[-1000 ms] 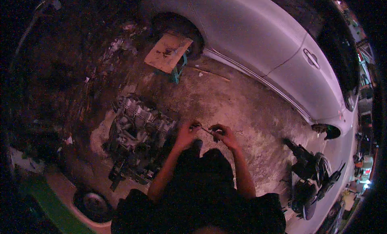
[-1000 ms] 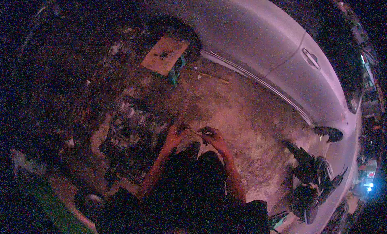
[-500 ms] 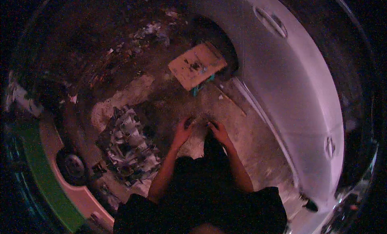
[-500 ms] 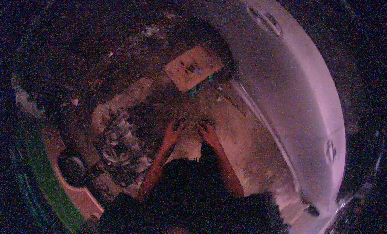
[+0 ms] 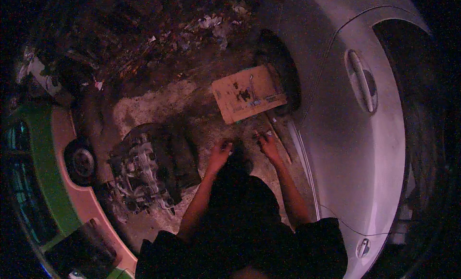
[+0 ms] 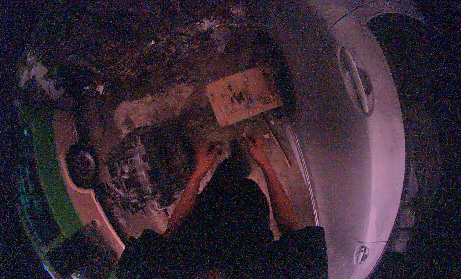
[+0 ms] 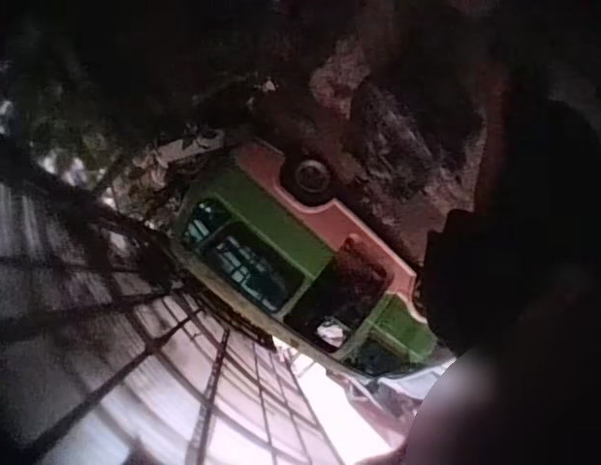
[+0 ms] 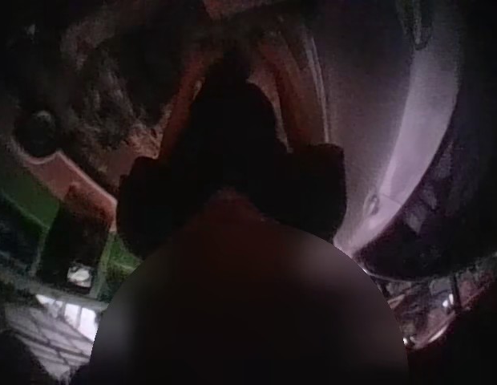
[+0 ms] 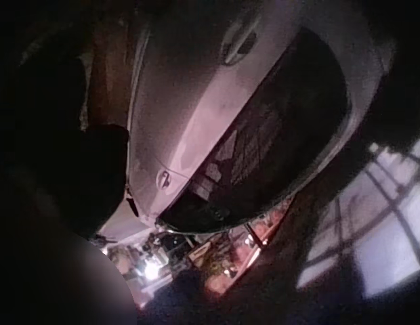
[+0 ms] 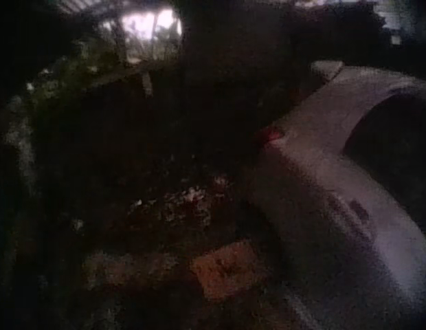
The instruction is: The person uses a wrench to loosen and remove bolts from a car engine block resting on the ground. They repeatedly reposition the wrench and apply torque to different bolt locations while stabilizing the engine with the other hand.
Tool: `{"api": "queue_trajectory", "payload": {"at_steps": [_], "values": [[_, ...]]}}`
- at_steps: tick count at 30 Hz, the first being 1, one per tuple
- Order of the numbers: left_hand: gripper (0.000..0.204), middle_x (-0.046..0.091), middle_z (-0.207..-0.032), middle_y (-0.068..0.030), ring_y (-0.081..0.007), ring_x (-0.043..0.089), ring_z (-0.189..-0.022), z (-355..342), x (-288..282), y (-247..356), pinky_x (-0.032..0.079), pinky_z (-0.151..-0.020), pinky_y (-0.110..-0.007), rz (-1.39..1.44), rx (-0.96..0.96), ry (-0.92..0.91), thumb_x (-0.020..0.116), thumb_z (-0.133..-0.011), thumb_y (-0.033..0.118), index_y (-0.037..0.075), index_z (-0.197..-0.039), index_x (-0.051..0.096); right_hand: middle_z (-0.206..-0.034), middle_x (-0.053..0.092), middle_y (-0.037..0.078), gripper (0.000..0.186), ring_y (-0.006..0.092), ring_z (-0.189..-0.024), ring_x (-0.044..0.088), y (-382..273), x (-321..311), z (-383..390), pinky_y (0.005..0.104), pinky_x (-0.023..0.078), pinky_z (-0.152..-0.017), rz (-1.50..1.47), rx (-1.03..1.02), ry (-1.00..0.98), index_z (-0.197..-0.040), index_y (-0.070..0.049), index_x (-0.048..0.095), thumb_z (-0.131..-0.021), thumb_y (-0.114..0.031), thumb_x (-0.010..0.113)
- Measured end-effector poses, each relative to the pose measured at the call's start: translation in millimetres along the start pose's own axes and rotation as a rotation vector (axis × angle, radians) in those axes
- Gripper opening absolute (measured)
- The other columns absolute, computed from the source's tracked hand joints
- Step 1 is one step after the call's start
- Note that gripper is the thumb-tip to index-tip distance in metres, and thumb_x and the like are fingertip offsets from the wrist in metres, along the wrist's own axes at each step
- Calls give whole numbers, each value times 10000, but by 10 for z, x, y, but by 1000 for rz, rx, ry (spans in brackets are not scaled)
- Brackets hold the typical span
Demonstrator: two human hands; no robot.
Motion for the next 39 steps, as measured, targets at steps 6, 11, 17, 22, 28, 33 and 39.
{"api": "queue_trajectory", "payload": {"at_steps": [6,11,17,22,28,33,39], "values": [[320,719,-1119,-180,-299,684,-1048,-797,242,-189,508,-941,-405,61,-43,-44,621,-1001,270,7,-1178,668,-1056,660,136,524,210,-839,624,183,-20,-534,349,504,-730,-65,121,-21,-1340,14,592,-966,-354,607],[255,721,-1067,-179,-292,692,-1016,-1635,721,-824,514,-913,-419,133,-85,-146,620,-995,228,3,-1107,666,-1249,636,212,558,331,-1142,613,161,90,-1097,412,463,-997,95,-30,13,-1389,13,542,-960,-338,602],[276,706,-980,-201,-339,699,-952,-2492,1162,-1313,537,-835,-436,106,-130,-22,681,-948,246,9,-1081,631,-1329,614,207,555,344,-1217,586,255,267,-1796,432,440,-1034,5,152,-43,-1365,-3,564,-958,-374,633],[420,702,-989,-224,-372,695,-941,-3269,1302,-1236,550,-837,-448,-220,-207,61,760,-869,299,-4,-1115,605,-1207,645,140,569,224,-1065,606,192,364,-2403,342,498,-847,-352,247,-13,-1352,-18,587,-968,-435,642],[432,690,-1006,-240,-409,674,-976,-3433,1440,-1535,538,-825,-497,-455,-102,41,783,-819,304,-19,-1065,637,-1085,660,78,512,151,-867,594,220,539,-2574,301,487,-736,-389,309,17,-1315,-22,612,-982,-410,640],[347,695,-1003,-225,-374,684,-930,-3229,1420,-2006,543,-791,-468,-107,-166,121,774,-827,260,-13,-1008,659,-1038,683,81,458,177,-856,611,263,533,-2344,332,499,-770,-362,211,28,-1278,-7,629,-989,-362,634],[358,709,-955,-176,-287,704,-879,-2807,1003,-1280,550,-790,-382,-52,-96,151,807,-804,202,-12,-1034,634,-1023,696,72,408,200,-921,632,273,537,-2086,362,506,-824,-329,147,-13,-1202,-4,675,-964,-336,667]]}}
Point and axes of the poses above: each hand's wrist, its own z-axis away from the middle knuckle, its own x-axis out of the palm, y = z × x, the point moved 7 cm from there along -z, towards the middle knuckle
